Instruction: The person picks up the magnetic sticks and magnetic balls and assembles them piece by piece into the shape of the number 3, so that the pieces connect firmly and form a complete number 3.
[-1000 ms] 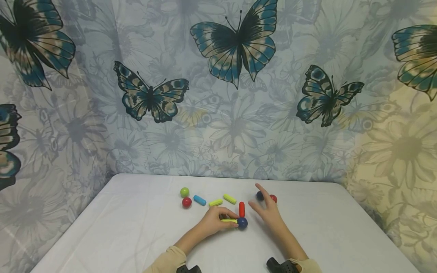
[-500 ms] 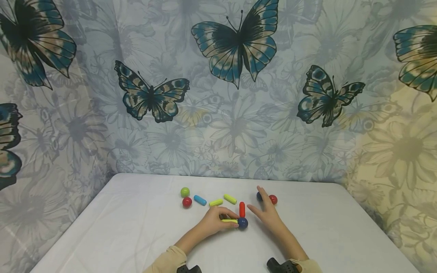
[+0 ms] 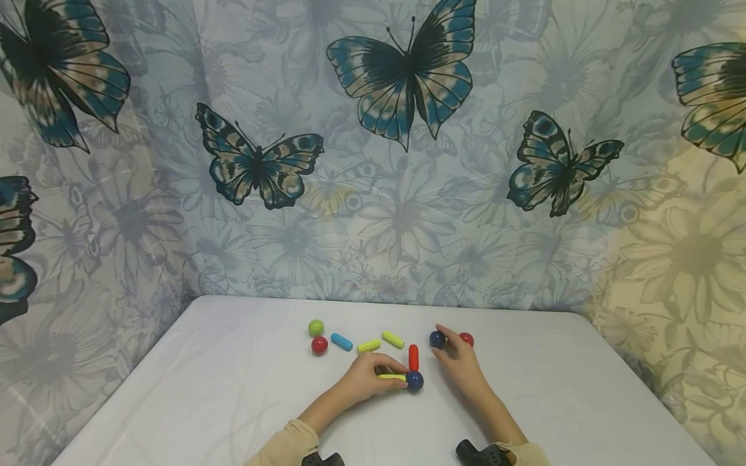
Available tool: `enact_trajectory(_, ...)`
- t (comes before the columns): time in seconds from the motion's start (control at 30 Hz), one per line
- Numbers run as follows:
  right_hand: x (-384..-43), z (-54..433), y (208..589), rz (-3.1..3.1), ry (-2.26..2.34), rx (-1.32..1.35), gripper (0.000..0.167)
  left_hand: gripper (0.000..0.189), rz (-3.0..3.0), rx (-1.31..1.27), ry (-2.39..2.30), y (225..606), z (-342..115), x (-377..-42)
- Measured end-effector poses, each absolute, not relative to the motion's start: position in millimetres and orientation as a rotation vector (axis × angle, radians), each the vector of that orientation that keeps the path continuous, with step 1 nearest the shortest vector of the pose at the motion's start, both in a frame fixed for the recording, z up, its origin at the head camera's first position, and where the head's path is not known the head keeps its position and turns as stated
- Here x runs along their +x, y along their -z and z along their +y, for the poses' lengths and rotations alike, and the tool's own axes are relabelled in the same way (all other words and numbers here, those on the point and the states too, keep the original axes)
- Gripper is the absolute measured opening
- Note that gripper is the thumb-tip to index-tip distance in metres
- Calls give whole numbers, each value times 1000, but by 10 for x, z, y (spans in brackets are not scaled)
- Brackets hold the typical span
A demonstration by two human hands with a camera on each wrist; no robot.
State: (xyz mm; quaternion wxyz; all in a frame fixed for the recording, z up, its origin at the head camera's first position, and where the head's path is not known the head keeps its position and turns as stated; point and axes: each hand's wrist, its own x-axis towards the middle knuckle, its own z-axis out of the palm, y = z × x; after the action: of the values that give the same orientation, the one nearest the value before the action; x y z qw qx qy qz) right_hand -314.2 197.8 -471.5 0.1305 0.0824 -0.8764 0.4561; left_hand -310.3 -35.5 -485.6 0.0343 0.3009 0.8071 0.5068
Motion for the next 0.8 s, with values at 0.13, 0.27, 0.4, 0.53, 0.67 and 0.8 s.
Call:
enact_trajectory(0.13, -3150, 1985, 4721, -2526, -1374, 215, 44, 24, 2494, 917, -1551, 4857, -356, -3102)
enact_trajectory(0.27, -3142, 1982, 4717, -2497, -1466, 200, 42, 24, 2504, 921, -1548, 4858, -357, -3102)
enact_trajectory(0.4, -3125, 1977, 4711, -2459, -1503, 221, 40, 24, 2503, 928, -1549, 4855, -356, -3101)
enact_trajectory(0.53, -3122, 1978, 4719, -2426, -1517, 222, 38, 24, 2498, 929, -1554, 4852, -356, -3099)
enact_trajectory(0.67, -3131, 1983, 4733, -2420, -1508, 203, 37, 24, 2497, 927, -1557, 4851, -357, -3099)
enact_trajectory(0.8, -3142, 1986, 4737, -2401, -1504, 196, 35, 24, 2501, 927, -1553, 4854, -355, -3099)
